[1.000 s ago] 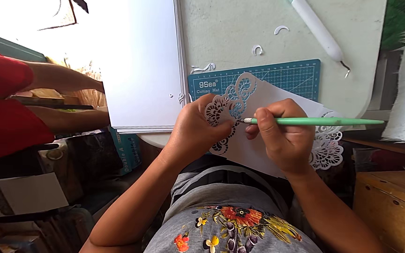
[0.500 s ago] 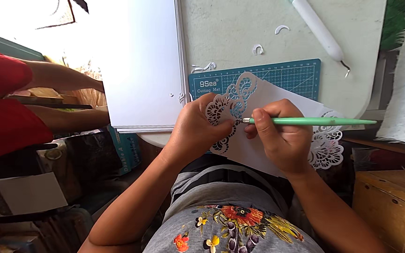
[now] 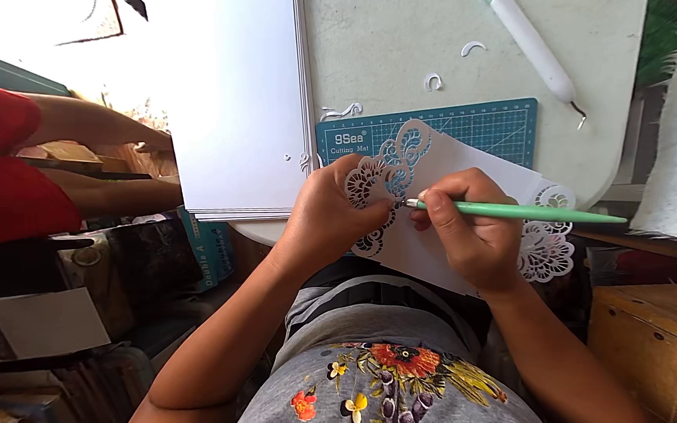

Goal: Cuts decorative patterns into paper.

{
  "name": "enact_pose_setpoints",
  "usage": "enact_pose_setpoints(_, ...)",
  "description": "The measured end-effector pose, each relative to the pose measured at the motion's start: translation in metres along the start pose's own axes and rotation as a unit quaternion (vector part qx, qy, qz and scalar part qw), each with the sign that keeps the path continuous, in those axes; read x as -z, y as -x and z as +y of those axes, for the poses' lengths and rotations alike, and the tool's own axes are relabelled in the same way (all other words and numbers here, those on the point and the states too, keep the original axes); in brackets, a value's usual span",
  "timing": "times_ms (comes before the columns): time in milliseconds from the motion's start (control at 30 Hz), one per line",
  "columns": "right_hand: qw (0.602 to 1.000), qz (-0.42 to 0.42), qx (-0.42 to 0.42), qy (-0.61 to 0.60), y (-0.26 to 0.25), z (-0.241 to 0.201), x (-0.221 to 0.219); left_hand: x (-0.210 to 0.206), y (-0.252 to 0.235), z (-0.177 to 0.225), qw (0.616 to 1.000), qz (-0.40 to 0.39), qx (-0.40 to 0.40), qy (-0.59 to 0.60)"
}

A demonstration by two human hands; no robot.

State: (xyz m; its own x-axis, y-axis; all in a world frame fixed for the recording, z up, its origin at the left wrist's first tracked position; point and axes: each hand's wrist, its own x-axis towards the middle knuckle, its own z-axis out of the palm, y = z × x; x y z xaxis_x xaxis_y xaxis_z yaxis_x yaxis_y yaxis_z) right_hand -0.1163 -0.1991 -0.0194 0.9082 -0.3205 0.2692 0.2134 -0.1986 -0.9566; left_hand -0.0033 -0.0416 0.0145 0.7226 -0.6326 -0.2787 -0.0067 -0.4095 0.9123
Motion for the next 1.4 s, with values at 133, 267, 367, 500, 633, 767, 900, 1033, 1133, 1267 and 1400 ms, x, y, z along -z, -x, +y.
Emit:
enact_pose_setpoints(133,1.000,-0.015,0.009,0.004,0.0009,0.0016,0.0014,0.0001,0.0003,0.0002,1.000,0.000,0.002,0.005)
enact_pose_setpoints(267,1.000,-0.022,0.011,0.001,0.0014,0.0027,0.0027,0.0000,0.0003,-0.0007,1.000,-0.002,-0.001,0.014)
enact_pose_setpoints(367,1.000,-0.021,0.010,0.005,0.0018,0.0023,0.0027,0.0001,0.0004,-0.0004,1.000,-0.002,0.000,0.014)
enact_pose_setpoints(500,1.000,-0.021,0.014,0.002,0.0017,0.0025,0.0029,0.0006,0.0007,0.0000,1.000,-0.002,-0.002,0.008)
enact_pose_setpoints(633,1.000,-0.020,0.018,0.005,0.0016,0.0029,0.0024,0.0002,0.0005,0.0001,1.000,0.001,-0.002,0.007)
enact_pose_setpoints(767,1.000,-0.021,0.016,0.002,0.0021,0.0026,0.0033,0.0001,-0.0001,-0.0014,1.000,0.000,-0.008,0.005)
enact_pose_setpoints(900,1.000,-0.020,0.020,0.001,0.0031,0.0034,0.0031,0.0001,0.0004,-0.0005,1.000,0.003,-0.002,0.013)
enact_pose_setpoints(1033,1.000,-0.022,0.020,0.003,0.0029,0.0035,0.0032,0.0007,0.0001,-0.0001,1.000,0.003,0.002,0.009)
enact_pose_setpoints(1133,1.000,-0.020,0.021,0.000,0.0028,0.0038,0.0034,0.0000,0.0003,-0.0003,1.000,0.007,0.003,0.013)
enact_pose_setpoints(1267,1.000,-0.021,0.017,0.005,0.0031,0.0035,0.0030,-0.0007,0.0003,-0.0012,1.000,0.007,0.000,0.015)
enact_pose_setpoints(1400,0.999,-0.020,0.022,0.028,0.0029,0.0039,0.0019,-0.0007,0.0000,-0.0009,1.000,0.006,0.003,0.011)
